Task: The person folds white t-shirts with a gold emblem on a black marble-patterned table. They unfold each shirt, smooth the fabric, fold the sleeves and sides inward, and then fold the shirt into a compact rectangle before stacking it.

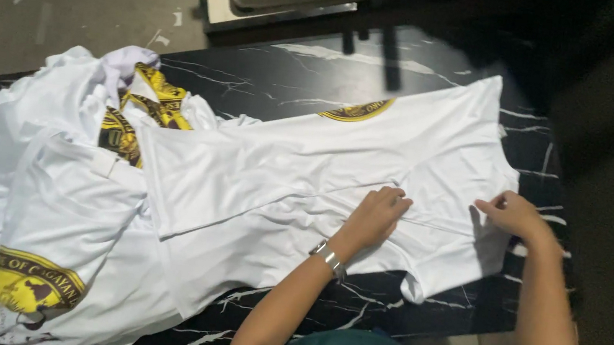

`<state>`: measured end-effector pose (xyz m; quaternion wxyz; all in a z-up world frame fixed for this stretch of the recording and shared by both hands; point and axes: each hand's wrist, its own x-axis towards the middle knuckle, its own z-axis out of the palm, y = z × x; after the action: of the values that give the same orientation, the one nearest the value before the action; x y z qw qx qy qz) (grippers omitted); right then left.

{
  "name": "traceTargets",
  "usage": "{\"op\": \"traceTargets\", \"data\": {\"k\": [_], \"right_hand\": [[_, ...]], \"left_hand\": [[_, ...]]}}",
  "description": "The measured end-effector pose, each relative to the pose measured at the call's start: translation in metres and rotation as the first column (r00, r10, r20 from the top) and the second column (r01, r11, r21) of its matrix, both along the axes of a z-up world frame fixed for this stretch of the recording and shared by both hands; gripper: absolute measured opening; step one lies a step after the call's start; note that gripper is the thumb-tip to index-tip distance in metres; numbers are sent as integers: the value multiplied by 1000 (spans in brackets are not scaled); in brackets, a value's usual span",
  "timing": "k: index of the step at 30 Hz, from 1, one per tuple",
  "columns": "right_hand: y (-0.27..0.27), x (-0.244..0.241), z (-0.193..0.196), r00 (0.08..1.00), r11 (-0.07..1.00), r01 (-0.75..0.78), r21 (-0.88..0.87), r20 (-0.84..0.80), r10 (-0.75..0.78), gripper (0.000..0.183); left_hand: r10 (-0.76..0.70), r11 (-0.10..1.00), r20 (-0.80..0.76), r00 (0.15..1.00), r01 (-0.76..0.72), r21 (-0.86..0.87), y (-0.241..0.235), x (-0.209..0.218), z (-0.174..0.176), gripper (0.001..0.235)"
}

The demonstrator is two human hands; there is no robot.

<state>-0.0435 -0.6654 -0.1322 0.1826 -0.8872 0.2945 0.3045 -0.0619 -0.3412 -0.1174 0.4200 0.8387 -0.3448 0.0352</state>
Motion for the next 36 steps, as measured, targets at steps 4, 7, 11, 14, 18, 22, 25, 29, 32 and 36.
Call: {"op": "traceTargets", "data": {"k": [4, 7, 11, 14, 18, 22, 25, 29, 32, 36], "right_hand": [[8, -8, -2, 997, 1000, -23, 17, 70, 22, 49], [-3, -13, -21, 979, 995, -20, 99, 203, -1, 38], [19, -13, 0, 945, 993, 3, 120, 324, -41, 52], [13, -14, -17, 952, 989, -40, 145, 307, -7, 30], [9, -13, -4, 957, 968, 101, 229, 244, -158, 37], [-1, -6, 13, 900, 871, 207, 445, 264, -348, 50], [13, 6, 51, 881, 839, 245, 486, 249, -402, 53], [10, 37, 61, 878, 683, 255, 684, 133, -461, 35], [-16, 65, 12, 837, 527, 344, 778, 1, -547, 28], [-15, 81, -3, 784, 352, 405, 844, -121, -609, 27]], "left_hand": [[13, 986, 47, 999, -20, 166, -10, 0, -27, 26], [-4, 977, 64, 998, -10, 211, -11, -4, -21, 21], [-19, 991, 120, 993, 3, 133, -8, -4, -2, 27], [-36, 971, 91, 995, 14, 237, -6, -3, -11, 23], [2, 982, 86, 996, -18, 190, -10, -2, -21, 21], [35, 996, 41, 999, -38, 85, -14, 4, -11, 15], [88, 996, -157, 984, -87, 16, -13, 11, 12, 18], [109, 964, -659, 744, -242, -113, -18, 37, 15, 24], [187, 920, -631, 753, -360, -157, -32, 57, -65, 24], [246, 891, -648, 721, -431, -142, -36, 69, -84, 22]]}}
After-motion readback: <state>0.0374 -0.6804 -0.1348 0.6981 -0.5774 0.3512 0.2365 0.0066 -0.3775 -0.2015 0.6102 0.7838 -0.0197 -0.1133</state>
